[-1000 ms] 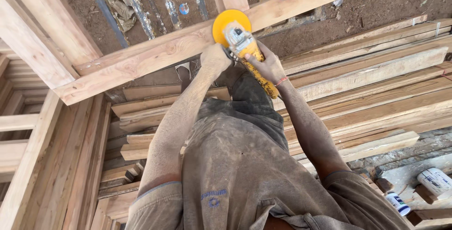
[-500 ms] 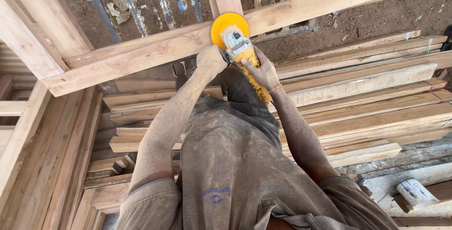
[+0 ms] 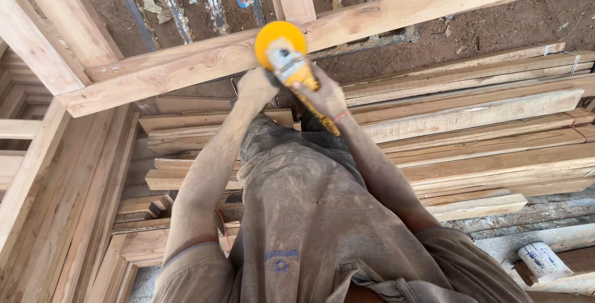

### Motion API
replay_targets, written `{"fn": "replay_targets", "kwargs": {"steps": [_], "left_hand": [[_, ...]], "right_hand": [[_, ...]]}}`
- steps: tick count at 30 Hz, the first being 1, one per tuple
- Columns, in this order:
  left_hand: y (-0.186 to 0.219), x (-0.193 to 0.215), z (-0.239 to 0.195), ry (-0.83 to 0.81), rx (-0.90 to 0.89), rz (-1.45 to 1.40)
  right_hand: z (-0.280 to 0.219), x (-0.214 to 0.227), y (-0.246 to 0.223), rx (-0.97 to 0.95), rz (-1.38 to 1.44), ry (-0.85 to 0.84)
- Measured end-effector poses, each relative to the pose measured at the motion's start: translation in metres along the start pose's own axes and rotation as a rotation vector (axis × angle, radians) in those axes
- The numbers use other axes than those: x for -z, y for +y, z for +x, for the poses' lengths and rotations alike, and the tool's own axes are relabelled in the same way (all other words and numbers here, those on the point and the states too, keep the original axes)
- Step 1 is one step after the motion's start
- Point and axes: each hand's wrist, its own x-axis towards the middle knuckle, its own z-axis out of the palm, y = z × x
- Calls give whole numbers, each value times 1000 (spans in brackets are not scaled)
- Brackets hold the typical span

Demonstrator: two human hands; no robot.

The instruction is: The person uses a yellow angle grinder with a sanding disc to smooth the surfaces of a wooden frame. They move the tool along the edges and flat surfaces of the frame, generating sawdust. The person adjusts their position and the frame's orientation to access different areas.

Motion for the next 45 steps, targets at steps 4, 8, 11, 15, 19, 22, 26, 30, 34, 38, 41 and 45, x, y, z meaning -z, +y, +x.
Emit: {"fn": "replay_targets", "kwargs": {"steps": [4, 8, 11, 15, 19, 22, 26, 30, 34, 38, 41, 45], "left_hand": [[-52, 11, -32, 80, 156, -41], [-22, 0, -28, 54, 159, -67], [41, -13, -9, 4, 7, -122], [121, -33, 28, -99, -74, -31], [186, -64, 51, -149, -185, -28], [213, -89, 60, -170, -200, 3], [227, -89, 76, -111, -236, 58], [198, -79, 62, -84, -218, 69], [112, -50, 31, -108, -119, 45], [1, -16, -1, -93, 40, 12], [-92, 1, -35, 49, 49, -36], [-201, 21, -80, 57, 118, -120]], "right_hand": [[5, -35, -50, 25, -115, -121], [-4, 0, -36, 17, -72, -119], [-8, 48, 1, -41, -103, -31], [-20, 106, 47, -131, -14, 110], [-33, 156, 82, -252, 206, 162], [-41, 175, 105, -151, 310, 180], [-46, 167, 114, -100, 266, 282], [-47, 132, 103, -73, 283, 273], [-41, 67, 66, -135, 211, 140], [-31, -24, 15, -146, 159, 21], [-24, -96, -26, -93, 39, -36], [-27, -178, -88, -111, -18, -184]]}}
